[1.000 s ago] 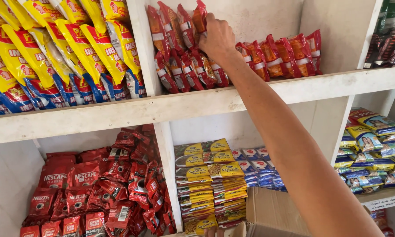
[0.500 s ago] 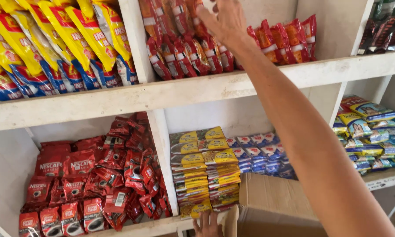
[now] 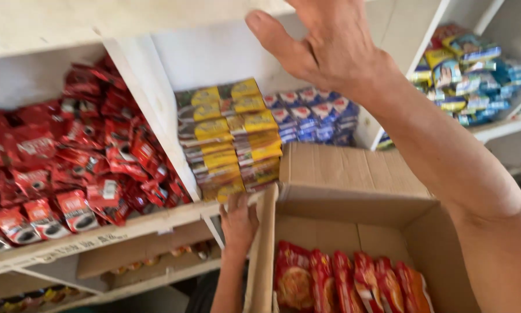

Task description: Taking instant noodle packets from a cardboard box and arranging them on a store shelf.

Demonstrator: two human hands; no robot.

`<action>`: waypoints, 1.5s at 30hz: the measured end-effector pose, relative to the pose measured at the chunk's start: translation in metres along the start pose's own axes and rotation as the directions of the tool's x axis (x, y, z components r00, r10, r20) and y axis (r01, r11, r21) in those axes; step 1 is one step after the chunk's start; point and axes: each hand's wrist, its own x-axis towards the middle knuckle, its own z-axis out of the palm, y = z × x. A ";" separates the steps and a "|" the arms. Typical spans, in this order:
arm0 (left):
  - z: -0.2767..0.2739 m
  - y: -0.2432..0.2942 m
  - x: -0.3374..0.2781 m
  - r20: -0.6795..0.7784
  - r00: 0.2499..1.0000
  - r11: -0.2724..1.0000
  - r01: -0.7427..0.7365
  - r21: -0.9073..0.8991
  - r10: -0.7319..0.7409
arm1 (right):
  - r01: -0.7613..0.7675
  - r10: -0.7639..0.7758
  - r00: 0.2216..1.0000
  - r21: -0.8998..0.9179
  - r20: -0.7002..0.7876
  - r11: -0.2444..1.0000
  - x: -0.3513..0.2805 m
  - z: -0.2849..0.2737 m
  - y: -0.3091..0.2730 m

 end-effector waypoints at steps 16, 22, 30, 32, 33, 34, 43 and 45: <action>-0.064 0.078 -0.029 0.144 0.986 0.841 0.009 -0.541 0.082 | -0.431 0.178 0.835 0.420 0.521 0.799 -0.208 -0.012 -0.135; -0.065 0.084 -0.034 0.134 0.990 0.858 0.038 -0.513 0.036 | -0.594 0.075 0.526 0.303 0.847 0.745 -0.268 0.028 -0.179; -0.052 0.079 -0.040 0.106 0.994 0.895 0.028 -0.445 0.021 | -0.935 0.066 0.118 0.089 0.991 0.343 -0.324 0.081 -0.203; -0.055 0.082 -0.039 0.142 0.990 0.914 0.071 -0.399 -0.015 | -0.941 0.054 -0.025 -0.042 0.998 0.337 -0.335 0.093 -0.208; -0.055 0.082 -0.040 0.157 0.987 0.907 0.090 -0.412 -0.026 | -0.940 0.060 -0.048 -0.065 0.997 0.335 -0.346 0.101 -0.210; -0.054 0.083 -0.040 0.175 0.984 0.898 0.107 -0.426 -0.034 | -0.939 0.069 -0.073 -0.092 0.995 0.331 -0.357 0.109 -0.213; -0.039 0.072 -0.044 0.138 0.990 0.915 0.043 -0.401 0.014 | -0.960 -0.062 -0.091 -0.104 0.994 -0.260 -0.418 0.131 -0.221; -0.038 0.071 -0.044 0.133 0.991 0.918 0.048 -0.393 0.005 | -0.960 -0.072 -0.053 -0.071 0.996 -0.272 -0.412 0.127 -0.220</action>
